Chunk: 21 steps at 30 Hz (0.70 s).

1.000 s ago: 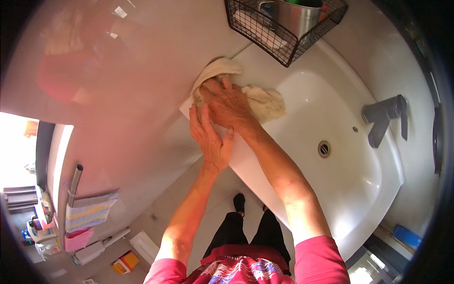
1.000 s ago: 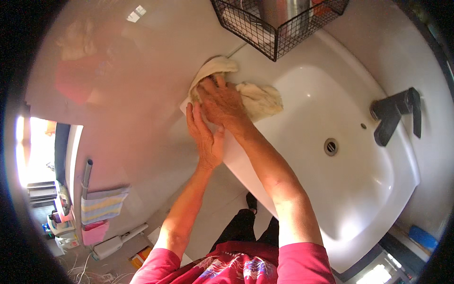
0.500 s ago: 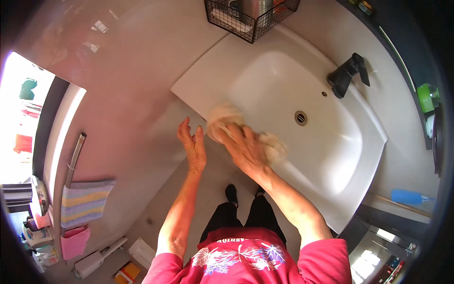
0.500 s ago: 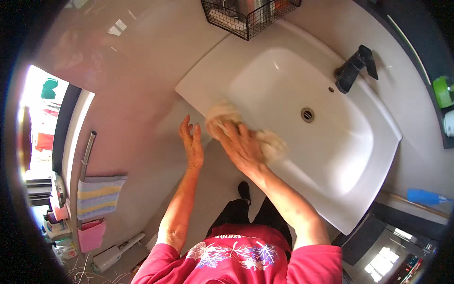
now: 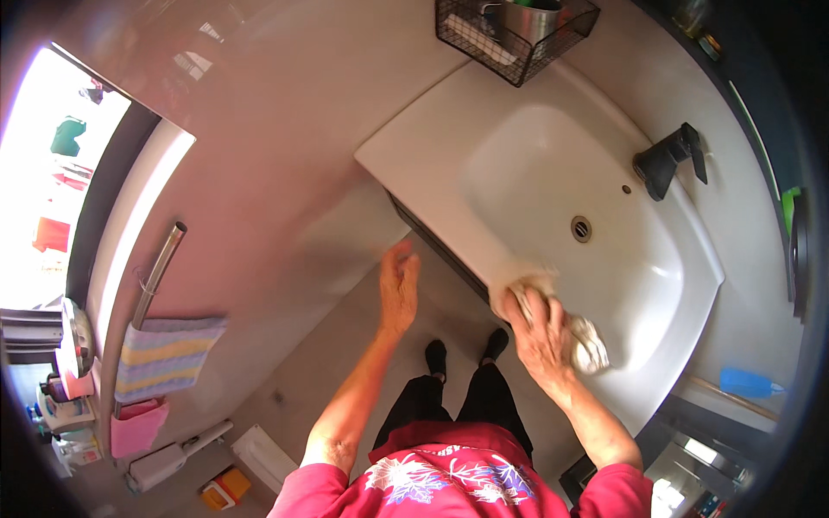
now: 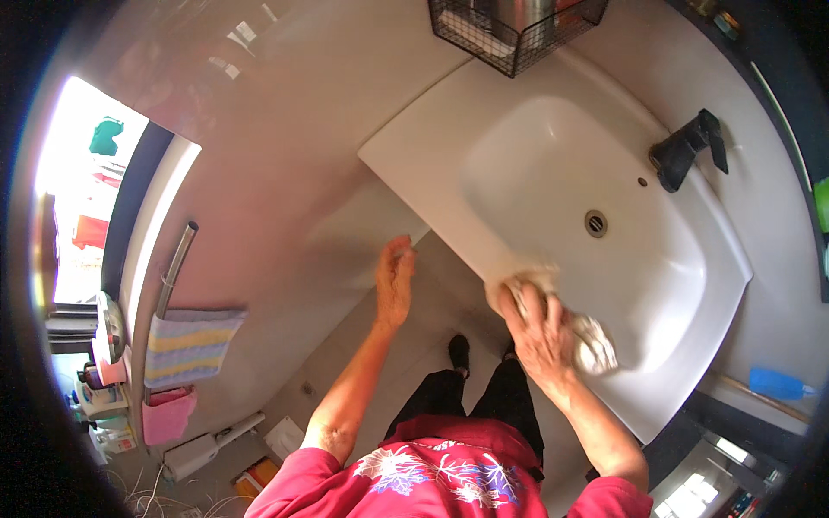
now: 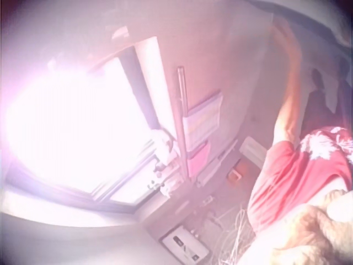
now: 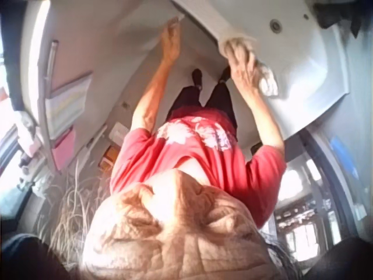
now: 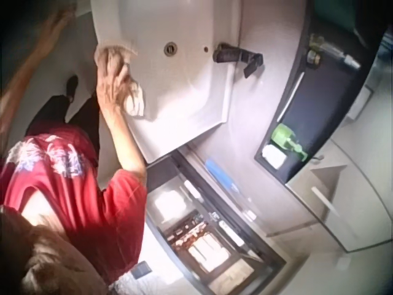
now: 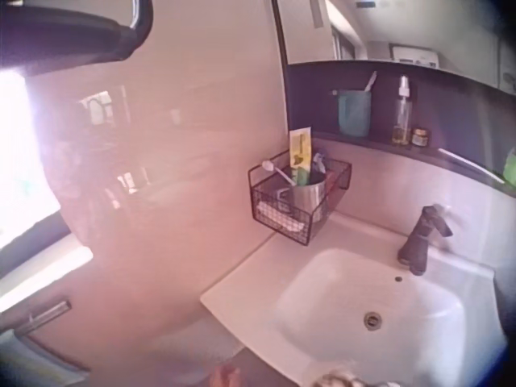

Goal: The person wipes a bathroom sink and surrounding surfaces with a cloth. They then wash a pink towel in the sink, wring it out, and wipe various toiletry bottles and containers on the windowsill with the cloth.

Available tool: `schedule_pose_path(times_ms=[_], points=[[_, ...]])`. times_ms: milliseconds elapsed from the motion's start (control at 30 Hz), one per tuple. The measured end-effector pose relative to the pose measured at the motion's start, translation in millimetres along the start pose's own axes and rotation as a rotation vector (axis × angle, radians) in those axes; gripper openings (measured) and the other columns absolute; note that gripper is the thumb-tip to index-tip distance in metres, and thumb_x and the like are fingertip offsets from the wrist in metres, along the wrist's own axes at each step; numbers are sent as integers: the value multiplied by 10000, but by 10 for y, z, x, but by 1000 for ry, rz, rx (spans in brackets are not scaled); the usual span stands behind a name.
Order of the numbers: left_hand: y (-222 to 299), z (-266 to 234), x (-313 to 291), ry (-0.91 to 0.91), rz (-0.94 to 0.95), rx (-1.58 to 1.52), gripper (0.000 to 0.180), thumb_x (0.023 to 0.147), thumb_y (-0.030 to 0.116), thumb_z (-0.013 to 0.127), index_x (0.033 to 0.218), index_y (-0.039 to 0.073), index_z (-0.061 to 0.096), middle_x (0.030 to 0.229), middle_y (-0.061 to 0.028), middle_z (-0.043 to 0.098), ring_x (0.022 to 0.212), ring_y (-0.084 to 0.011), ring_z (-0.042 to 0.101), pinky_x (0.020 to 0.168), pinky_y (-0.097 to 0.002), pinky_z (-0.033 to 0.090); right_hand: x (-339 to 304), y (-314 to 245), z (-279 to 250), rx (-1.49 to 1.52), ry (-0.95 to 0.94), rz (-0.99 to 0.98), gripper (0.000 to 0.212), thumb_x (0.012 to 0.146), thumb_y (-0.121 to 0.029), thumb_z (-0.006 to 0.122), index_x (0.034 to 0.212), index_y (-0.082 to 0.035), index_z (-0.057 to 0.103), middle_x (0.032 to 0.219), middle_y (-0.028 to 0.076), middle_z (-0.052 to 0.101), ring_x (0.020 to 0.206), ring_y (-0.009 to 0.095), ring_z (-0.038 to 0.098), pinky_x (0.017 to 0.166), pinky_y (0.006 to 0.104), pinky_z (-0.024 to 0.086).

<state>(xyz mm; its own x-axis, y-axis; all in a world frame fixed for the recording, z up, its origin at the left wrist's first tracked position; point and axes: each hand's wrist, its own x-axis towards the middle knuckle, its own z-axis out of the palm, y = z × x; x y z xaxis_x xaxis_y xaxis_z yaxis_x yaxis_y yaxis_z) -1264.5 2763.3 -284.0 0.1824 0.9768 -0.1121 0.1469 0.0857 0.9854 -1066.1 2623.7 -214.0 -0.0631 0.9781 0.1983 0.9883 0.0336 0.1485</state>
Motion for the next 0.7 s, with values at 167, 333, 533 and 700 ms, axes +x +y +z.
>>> schedule_pose_path(times_ms=[167, 333, 533, 700], points=[[-344, -226, -451, -60, -187, -39, 392, 931, 338, 543, 1127, -1, 561, 1021, -75, 600, 918, -134, 542, 809, -290, 434, 1054, -335, 145, -30, 5, -115, 640, 685, -146, 686, 1283, -240, 478, 1249, 35, 412, 933, 238, 436, 617, 288, 484], [-591, -419, -828, 18, -264, -59, 306, 913, 297, 585, 1085, 44, 603, 999, -32, 608, 909, -129, 555, 806, -284, 444, 1825, -621, 416, 74, 151, -207, 625, 678, -69, 671, 1249, -234, 479, 1304, 4, 378, 1071, 286, 409, 650, 349, 403], [-702, -523, -1192, -43, -340, -31, 282, 890, 294, 620, 1084, 90, 614, 988, 4, 616, 900, -117, 562, 790, -282, 443, 2211, -773, 686, 87, 230, -208, 482, 700, -84, 663, 1143, -245, 563, 1342, -25, 345, 1142, 321, 376, 690, 427, 355], [-611, -407, -1535, 6, -351, -17, 268, 902, 269, 598, 1068, 59, 620, 960, -8, 622, 843, -104, 549, 771, -269, 447, 1724, -702, 541, -74, 117, -137, 459, 709, -139, 685, 1135, -275, 580, 1375, -43, 296, 1131, 351, 375, 647, 420, 388]])
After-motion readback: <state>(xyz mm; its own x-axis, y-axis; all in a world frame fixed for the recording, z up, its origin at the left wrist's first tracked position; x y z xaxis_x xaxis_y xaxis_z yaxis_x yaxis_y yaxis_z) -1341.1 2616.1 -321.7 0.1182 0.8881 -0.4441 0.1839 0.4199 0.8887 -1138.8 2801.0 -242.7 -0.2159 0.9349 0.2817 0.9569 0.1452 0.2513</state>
